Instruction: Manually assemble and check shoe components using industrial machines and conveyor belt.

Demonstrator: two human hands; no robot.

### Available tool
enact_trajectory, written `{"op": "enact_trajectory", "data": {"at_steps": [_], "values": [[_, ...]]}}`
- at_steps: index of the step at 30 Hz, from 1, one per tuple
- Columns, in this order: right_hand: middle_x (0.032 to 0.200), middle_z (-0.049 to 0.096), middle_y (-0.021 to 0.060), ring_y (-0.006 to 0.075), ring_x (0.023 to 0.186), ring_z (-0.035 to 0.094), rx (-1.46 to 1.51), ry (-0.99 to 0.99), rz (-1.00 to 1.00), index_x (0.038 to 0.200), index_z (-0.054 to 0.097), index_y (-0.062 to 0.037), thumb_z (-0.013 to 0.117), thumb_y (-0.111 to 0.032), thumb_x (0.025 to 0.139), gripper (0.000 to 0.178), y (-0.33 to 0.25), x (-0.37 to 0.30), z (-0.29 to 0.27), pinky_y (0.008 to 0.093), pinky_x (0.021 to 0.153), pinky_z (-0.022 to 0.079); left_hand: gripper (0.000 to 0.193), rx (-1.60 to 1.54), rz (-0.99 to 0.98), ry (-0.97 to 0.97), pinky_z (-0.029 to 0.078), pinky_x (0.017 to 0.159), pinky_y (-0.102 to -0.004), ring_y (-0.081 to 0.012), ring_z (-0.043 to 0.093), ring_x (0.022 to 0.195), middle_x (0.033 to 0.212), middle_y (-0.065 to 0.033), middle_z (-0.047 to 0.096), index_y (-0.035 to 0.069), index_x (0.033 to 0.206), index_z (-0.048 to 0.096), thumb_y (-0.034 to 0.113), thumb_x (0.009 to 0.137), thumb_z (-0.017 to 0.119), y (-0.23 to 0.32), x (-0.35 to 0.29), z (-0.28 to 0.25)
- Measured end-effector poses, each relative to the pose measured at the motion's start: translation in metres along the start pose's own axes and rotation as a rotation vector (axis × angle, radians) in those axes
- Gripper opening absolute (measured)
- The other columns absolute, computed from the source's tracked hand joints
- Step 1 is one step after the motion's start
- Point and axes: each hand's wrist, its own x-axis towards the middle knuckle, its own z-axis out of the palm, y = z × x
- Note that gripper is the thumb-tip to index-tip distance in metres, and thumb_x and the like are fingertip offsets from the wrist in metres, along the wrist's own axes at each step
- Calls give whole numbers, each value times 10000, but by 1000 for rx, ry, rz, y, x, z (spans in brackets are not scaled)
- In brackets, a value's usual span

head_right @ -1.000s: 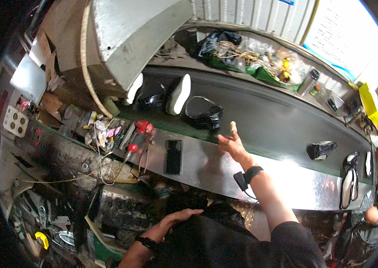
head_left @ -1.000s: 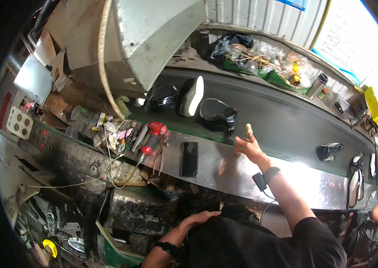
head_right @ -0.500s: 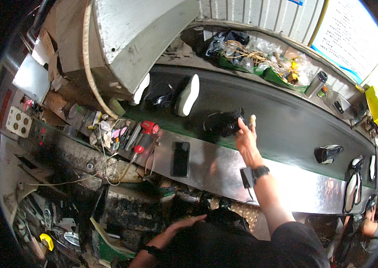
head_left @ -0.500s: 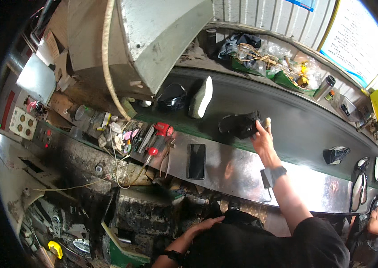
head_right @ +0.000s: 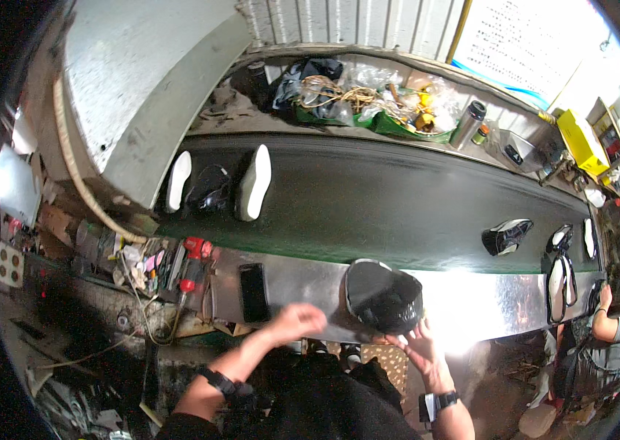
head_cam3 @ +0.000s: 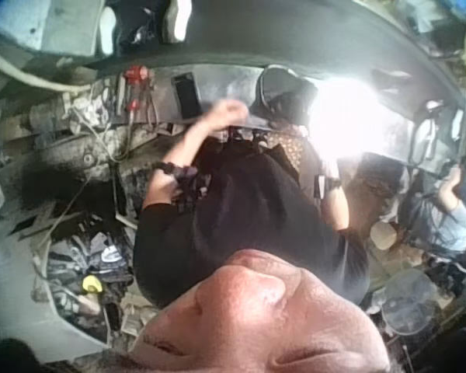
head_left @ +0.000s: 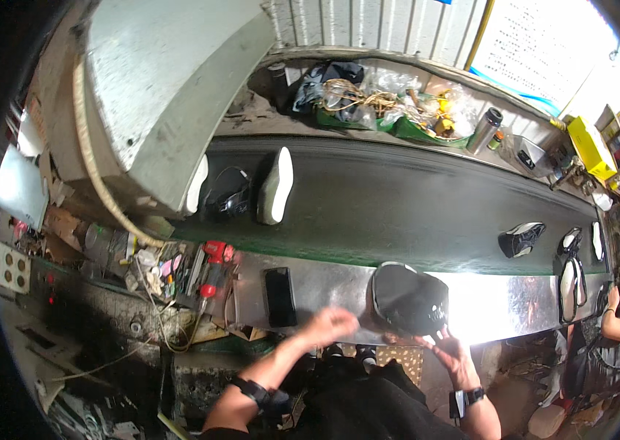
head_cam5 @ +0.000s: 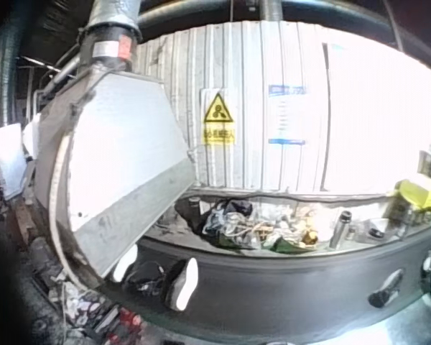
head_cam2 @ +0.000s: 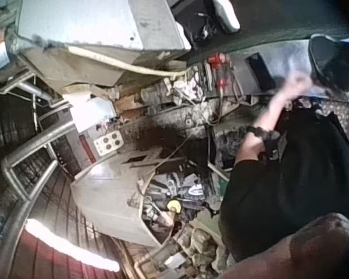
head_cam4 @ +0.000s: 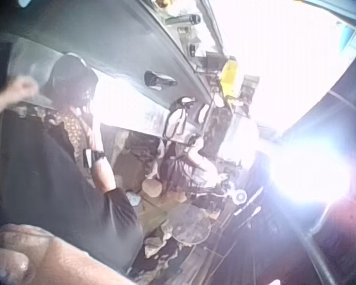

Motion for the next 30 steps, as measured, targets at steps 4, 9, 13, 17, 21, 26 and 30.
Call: {"op": "enact_trajectory", "data": {"at_steps": [4, 9, 13, 17, 21, 26, 30], "values": [[1419, 454, 118, 383, 1310, 450, 116, 126, 25, 1459, 369, -192, 579, -308, 988, 529, 13, -41, -3, 712, 1030, 403, 413, 580, 359, 956, 521, 892, -409, -276, 655, 1011, 1108, -174, 684, 6, 1105, 671, 230, 781, 793, 12, 93, -158], [1427, 465, 105, 380, 1314, 451, -129, 83, -134, 1474, 366, -188, 538, -329, 1003, 521, 31, -68, -11, 689, 1031, 415, 1030, 531, -260, 929, 265, 1175, -476, -468, 303, 1407, 1496, -329, 325, 36, 1547, 171, 323, 760, 770, -2, 140, -278], [1352, 559, 87, 342, 1209, 535, 10, 213, -39, 1384, 492, -167, 383, -402, 1049, 423, 32, -67, -39, 566, 911, 503, 989, 812, -245, 1056, 317, 1127, -511, -465, 369, 1343, 1463, -335, 336, 37, 1548, 150, 211, 780, 749, -2, 149, -242], [1249, 608, 113, 303, 1093, 570, 51, 48, -81, 1311, 563, -140, 403, -370, 1043, 388, 12, -59, -40, 444, 793, 514, 786, 1216, 80, 962, 356, 1071, -519, -407, 415, 1275, 1431, -236, 397, 86, 1435, 413, 76, 717, 734, 42, 109, -161], [1337, 559, 140, 298, 1109, 564, 114, 101, -69, 1341, 572, -133, 403, -312, 1041, 387, 5, -39, -8, 436, 857, 526, 550, 1293, 631, 671, 356, 1058, -502, -380, 423, 1249, 1383, -168, 437, 97, 1169, 655, 3, 630, 711, 71, 43, -78], [1391, 487, 210, 331, 1121, 561, 186, 136, -85, 1384, 451, -73, 481, -353, 1017, 463, -2, -16, 8, 453, 824, 554, 328, 1206, 940, 423, 351, 982, -467, -297, 444, 1197, 1304, -123, 481, 223, 980, 716, 101, 675, 716, 16, 17, 42], [1429, 476, 174, 323, 1230, 526, 63, 83, -110, 1409, 445, -73, 497, -376, 1009, 505, 2, -18, 27, 463, 942, 517, 187, 1315, 1035, 331, 331, 964, -460, -265, 436, 1188, 1246, -84, 514, 230, 936, 716, 187, 754, 716, -7, -7, 117]]}}
